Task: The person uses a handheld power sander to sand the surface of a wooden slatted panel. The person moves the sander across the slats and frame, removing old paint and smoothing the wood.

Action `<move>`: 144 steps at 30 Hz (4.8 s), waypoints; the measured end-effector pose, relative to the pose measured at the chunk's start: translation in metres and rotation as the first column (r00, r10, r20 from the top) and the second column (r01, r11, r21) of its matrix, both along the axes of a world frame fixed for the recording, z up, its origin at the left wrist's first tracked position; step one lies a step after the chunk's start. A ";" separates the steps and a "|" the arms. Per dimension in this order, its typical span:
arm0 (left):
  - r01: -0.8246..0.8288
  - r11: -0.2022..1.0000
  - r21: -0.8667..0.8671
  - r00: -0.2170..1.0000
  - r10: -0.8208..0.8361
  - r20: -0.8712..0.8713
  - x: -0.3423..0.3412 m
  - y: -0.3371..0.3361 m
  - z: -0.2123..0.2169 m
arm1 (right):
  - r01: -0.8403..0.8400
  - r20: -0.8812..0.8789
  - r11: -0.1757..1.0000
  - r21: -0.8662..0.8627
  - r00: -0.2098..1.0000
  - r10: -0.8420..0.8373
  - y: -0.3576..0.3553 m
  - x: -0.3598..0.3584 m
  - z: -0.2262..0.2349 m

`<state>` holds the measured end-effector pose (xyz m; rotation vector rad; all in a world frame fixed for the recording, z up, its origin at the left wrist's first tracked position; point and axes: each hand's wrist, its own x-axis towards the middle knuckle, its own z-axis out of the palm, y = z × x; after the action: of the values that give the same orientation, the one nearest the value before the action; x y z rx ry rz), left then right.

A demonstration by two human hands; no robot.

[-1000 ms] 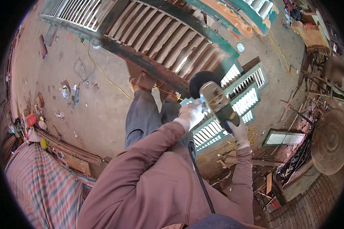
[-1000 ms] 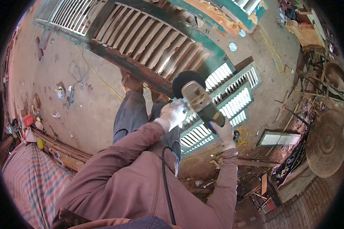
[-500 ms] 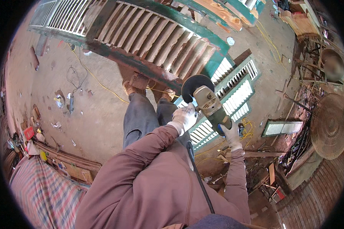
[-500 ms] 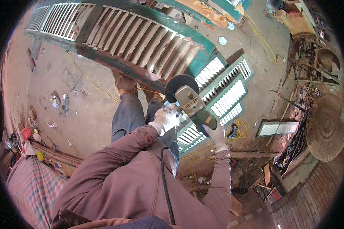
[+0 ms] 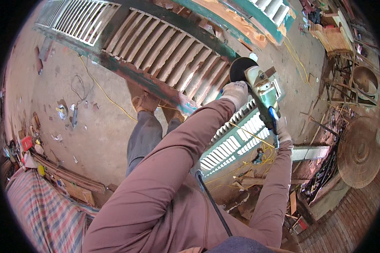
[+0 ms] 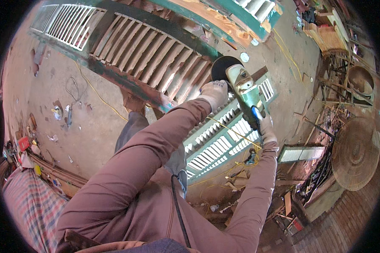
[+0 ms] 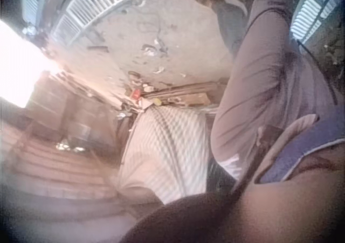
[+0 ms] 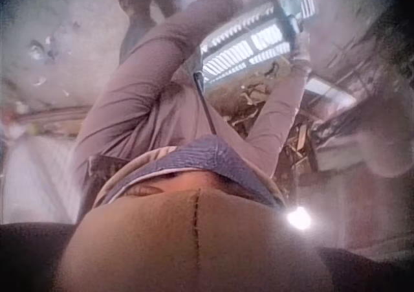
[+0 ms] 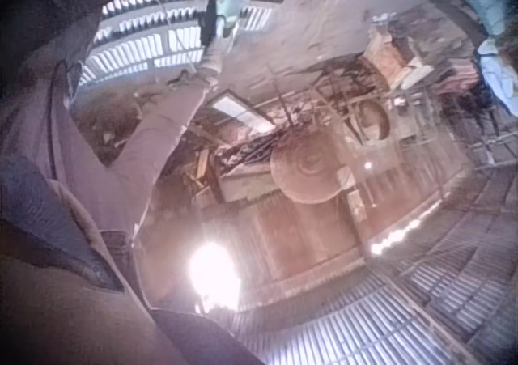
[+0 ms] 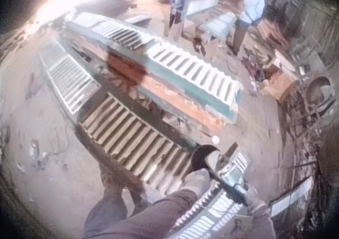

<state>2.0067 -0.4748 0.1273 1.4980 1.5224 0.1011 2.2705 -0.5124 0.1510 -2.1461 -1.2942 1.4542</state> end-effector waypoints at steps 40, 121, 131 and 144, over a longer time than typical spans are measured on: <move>-0.204 0.979 0.025 0.977 0.205 -0.056 -0.128 -0.004 -0.012 | -0.171 -0.003 0.983 0.070 0.985 0.171 0.030 -0.116 -0.010; -0.506 0.862 0.027 0.862 0.507 -0.015 -0.274 -0.034 -0.009 | -0.604 0.236 0.792 0.091 0.785 0.572 0.102 -0.298 0.008; -0.379 0.923 0.070 0.924 0.381 -0.012 -0.289 0.023 -0.014 | -0.465 0.122 0.866 0.183 0.885 0.449 0.124 -0.292 -0.013; -0.467 0.884 0.027 0.883 0.465 0.069 -0.274 -0.056 -0.017 | -0.568 0.257 0.821 -0.059 0.786 0.563 0.088 -0.293 0.007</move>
<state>1.7324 -0.5308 0.1100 1.1190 1.8140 0.4615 1.9776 -0.4247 0.1578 -2.0828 -2.1949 1.3455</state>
